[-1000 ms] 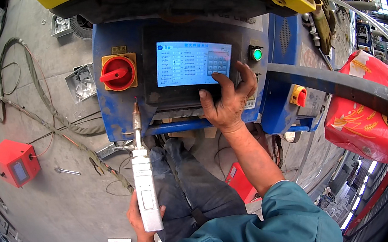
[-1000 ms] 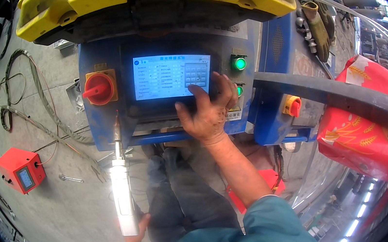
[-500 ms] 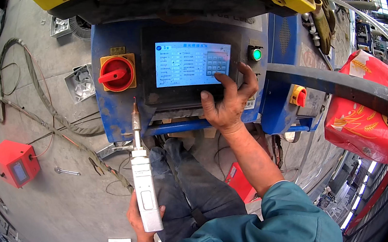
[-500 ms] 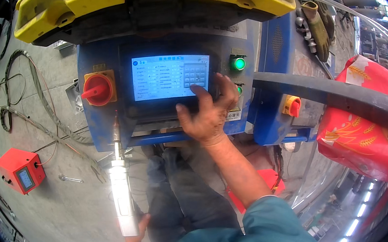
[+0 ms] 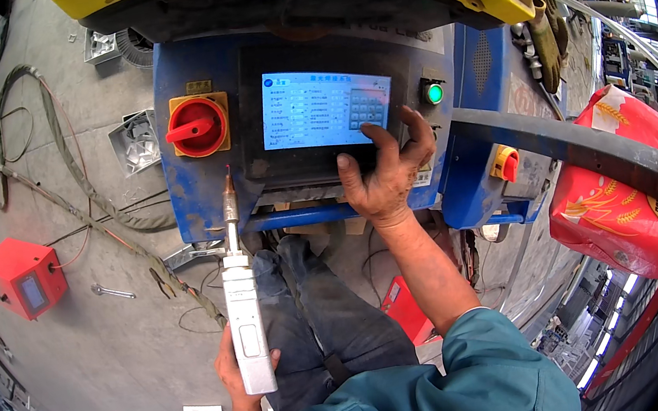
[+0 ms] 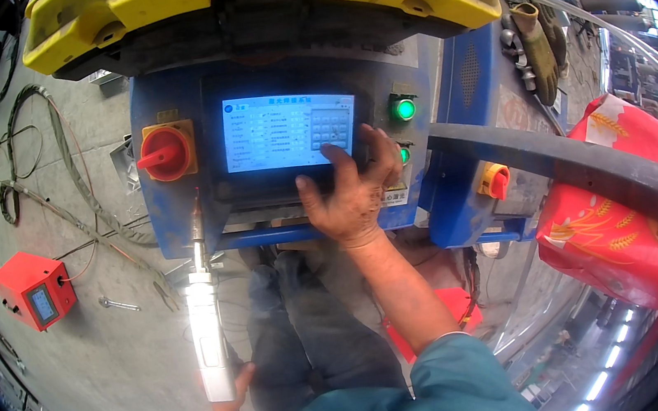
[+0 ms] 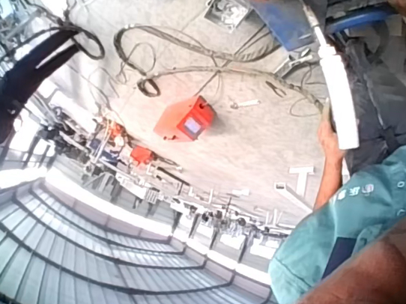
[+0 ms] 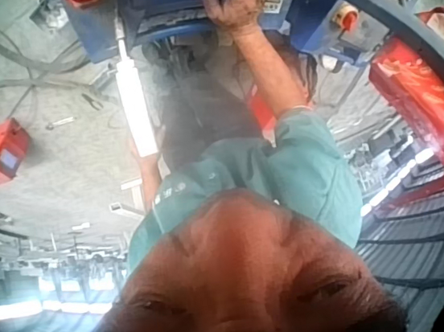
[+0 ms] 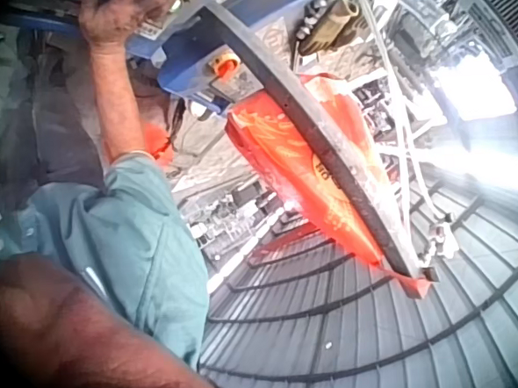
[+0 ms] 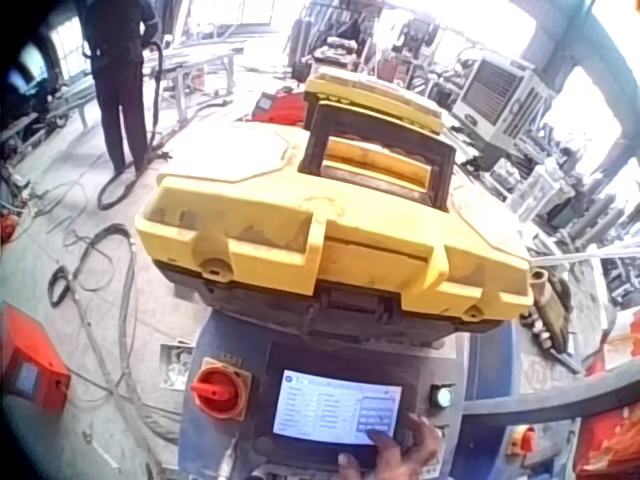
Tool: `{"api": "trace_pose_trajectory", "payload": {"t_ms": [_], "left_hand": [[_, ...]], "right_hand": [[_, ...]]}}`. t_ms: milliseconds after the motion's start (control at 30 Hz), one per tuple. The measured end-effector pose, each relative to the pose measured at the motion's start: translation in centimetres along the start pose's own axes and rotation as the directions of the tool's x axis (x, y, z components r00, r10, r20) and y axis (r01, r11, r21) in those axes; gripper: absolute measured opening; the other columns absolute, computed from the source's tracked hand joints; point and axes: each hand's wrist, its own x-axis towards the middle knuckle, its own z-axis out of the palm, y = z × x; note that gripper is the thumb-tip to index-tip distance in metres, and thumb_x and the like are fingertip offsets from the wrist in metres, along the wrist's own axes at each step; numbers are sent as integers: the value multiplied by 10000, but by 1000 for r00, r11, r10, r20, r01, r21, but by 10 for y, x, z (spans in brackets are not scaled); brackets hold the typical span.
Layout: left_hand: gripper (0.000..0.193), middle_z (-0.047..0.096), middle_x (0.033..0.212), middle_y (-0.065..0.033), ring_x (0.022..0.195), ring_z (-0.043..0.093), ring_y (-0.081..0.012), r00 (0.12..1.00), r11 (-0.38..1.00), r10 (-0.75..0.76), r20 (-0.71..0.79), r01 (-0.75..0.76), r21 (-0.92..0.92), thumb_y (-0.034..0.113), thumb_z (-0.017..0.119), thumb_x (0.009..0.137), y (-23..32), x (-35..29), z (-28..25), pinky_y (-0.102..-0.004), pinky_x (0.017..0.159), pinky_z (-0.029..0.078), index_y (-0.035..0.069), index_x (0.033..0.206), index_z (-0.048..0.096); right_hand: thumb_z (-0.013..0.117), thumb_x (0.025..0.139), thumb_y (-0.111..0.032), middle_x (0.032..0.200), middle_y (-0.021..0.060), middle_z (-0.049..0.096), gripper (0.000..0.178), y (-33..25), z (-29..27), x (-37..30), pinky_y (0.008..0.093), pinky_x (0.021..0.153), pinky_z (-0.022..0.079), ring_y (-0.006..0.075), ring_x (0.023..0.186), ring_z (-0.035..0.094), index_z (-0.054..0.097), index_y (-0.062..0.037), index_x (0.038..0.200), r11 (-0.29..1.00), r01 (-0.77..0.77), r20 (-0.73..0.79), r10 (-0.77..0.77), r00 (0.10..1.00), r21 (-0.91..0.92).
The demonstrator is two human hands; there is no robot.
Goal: The person operates a welding machine's touchscreen to set parameters, then uses a handheld welding torch to weld metal frame components. They also sit on the floor to weld a small metal piece and use a wrench to adjust the torch tip.
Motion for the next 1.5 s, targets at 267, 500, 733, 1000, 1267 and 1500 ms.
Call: {"api": "trace_pose_trajectory", "payload": {"t_ms": [267,500,733,1000,1267,1500], "left_hand": [[872,724,1156,-232,1010,745,-336,1000,1000,-11,15,11,28,248,946,703,3,2,-1,-408,900,574,-112,1378,527],[875,723,1161,-240,1022,745,-346,1000,998,7,18,-8,56,247,948,698,3,1,-2,-412,902,576,-108,1379,528],[868,728,1145,-227,1001,747,-335,1000,999,2,9,-2,35,254,947,698,2,1,-1,-408,892,576,-107,1372,534],[863,733,1126,-219,975,750,-324,1000,1000,-11,7,11,-9,239,946,691,3,3,-1,-401,872,578,-107,1368,537],[872,730,1136,-224,982,750,-325,1000,997,10,18,-11,74,246,946,691,8,4,-3,-400,869,580,-106,1374,531],[880,726,1157,-226,1001,748,-323,1000,998,18,16,-19,63,240,944,696,5,4,-3,-403,880,581,-110,1385,523]], "right_hand": [[755,825,-453,1447,226,422,481,0,2,-1,550,1143,256,417,1373,335,675,-79,1116,999,-28,-36,30,999,44],[763,823,-434,1442,229,437,481,3,5,-4,547,1145,256,409,1375,345,661,-37,1074,995,-72,-63,76,995,70],[764,806,-404,1448,221,434,423,-2,0,0,529,1150,256,406,1383,332,697,-83,1073,999,-30,10,30,999,-36],[768,786,-415,1476,223,390,496,-2,0,1,534,1163,232,419,1391,295,696,-110,1170,999,-47,14,47,999,-17],[762,777,-463,1504,221,343,587,-5,-1,6,561,1166,211,421,1388,282,661,-138,1256,997,-65,54,67,996,-43],[746,806,-499,1478,231,344,613,3,7,-3,565,1153,219,414,1382,295,612,-73,1227,993,-56,-71,64,995,105]]}}
